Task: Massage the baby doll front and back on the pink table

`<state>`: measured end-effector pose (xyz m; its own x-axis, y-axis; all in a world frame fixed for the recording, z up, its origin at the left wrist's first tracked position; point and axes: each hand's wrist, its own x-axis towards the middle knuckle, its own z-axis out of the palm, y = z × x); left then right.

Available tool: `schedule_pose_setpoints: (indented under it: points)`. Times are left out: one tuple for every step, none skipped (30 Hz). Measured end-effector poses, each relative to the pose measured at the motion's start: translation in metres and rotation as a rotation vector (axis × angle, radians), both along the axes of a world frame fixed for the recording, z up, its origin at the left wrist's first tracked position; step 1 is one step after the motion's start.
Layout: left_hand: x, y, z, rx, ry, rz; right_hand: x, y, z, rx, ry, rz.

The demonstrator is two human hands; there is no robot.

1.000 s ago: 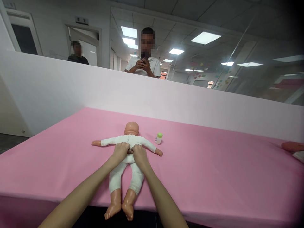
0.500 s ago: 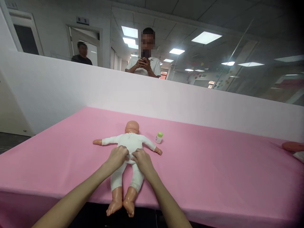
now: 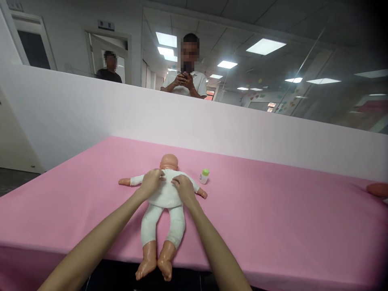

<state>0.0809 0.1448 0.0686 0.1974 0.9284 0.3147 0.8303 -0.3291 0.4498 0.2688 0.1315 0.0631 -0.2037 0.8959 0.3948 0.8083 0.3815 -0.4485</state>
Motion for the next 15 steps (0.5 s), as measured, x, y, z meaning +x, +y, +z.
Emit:
schedule_pose_setpoints:
  points:
    - [0.003, 0.007, 0.002, 0.003, 0.003, 0.039, -0.003, 0.009, 0.0, 0.041, -0.012, -0.05]
    - [0.007, 0.014, 0.002, -0.008, 0.016, 0.065, -0.006, 0.018, -0.002, 0.072, -0.042, -0.083]
    - [0.011, 0.019, 0.001, -0.026, 0.033, 0.08, -0.009, 0.026, -0.005, 0.088, -0.083, -0.097]
    - [0.014, 0.024, -0.002, -0.039, 0.047, 0.09, -0.012, 0.032, -0.009, 0.092, -0.128, -0.102]
    - [0.017, 0.028, -0.006, -0.045, 0.058, 0.094, -0.014, 0.038, -0.014, 0.087, -0.171, -0.102]
    - [0.019, 0.03, -0.01, -0.044, 0.066, 0.094, -0.016, 0.042, -0.019, 0.075, -0.211, -0.108]
    - [0.021, 0.033, -0.014, -0.043, 0.075, 0.098, -0.018, 0.045, -0.024, 0.057, -0.248, -0.123]
    - [0.022, 0.035, -0.018, -0.042, 0.086, 0.103, -0.019, 0.048, -0.028, 0.037, -0.277, -0.142]
    - [0.024, 0.037, -0.022, -0.043, 0.097, 0.111, -0.02, 0.05, -0.032, 0.018, -0.298, -0.161]
    - [0.025, 0.038, -0.025, -0.046, 0.107, 0.119, -0.021, 0.051, -0.034, 0.003, -0.313, -0.177]
    - [0.026, 0.04, -0.028, -0.049, 0.117, 0.126, -0.022, 0.052, -0.036, -0.008, -0.322, -0.188]
    - [0.027, 0.041, -0.031, -0.051, 0.125, 0.13, -0.023, 0.053, -0.037, -0.016, -0.326, -0.195]
    - [0.028, 0.042, -0.032, -0.052, 0.13, 0.131, -0.023, 0.053, -0.038, -0.018, -0.326, -0.195]
    - [0.028, 0.043, -0.033, -0.05, 0.133, 0.13, -0.023, 0.053, -0.037, -0.018, -0.326, -0.193]
    - [0.028, 0.043, -0.033, -0.047, 0.131, 0.127, -0.022, 0.052, -0.036, -0.017, -0.323, -0.19]
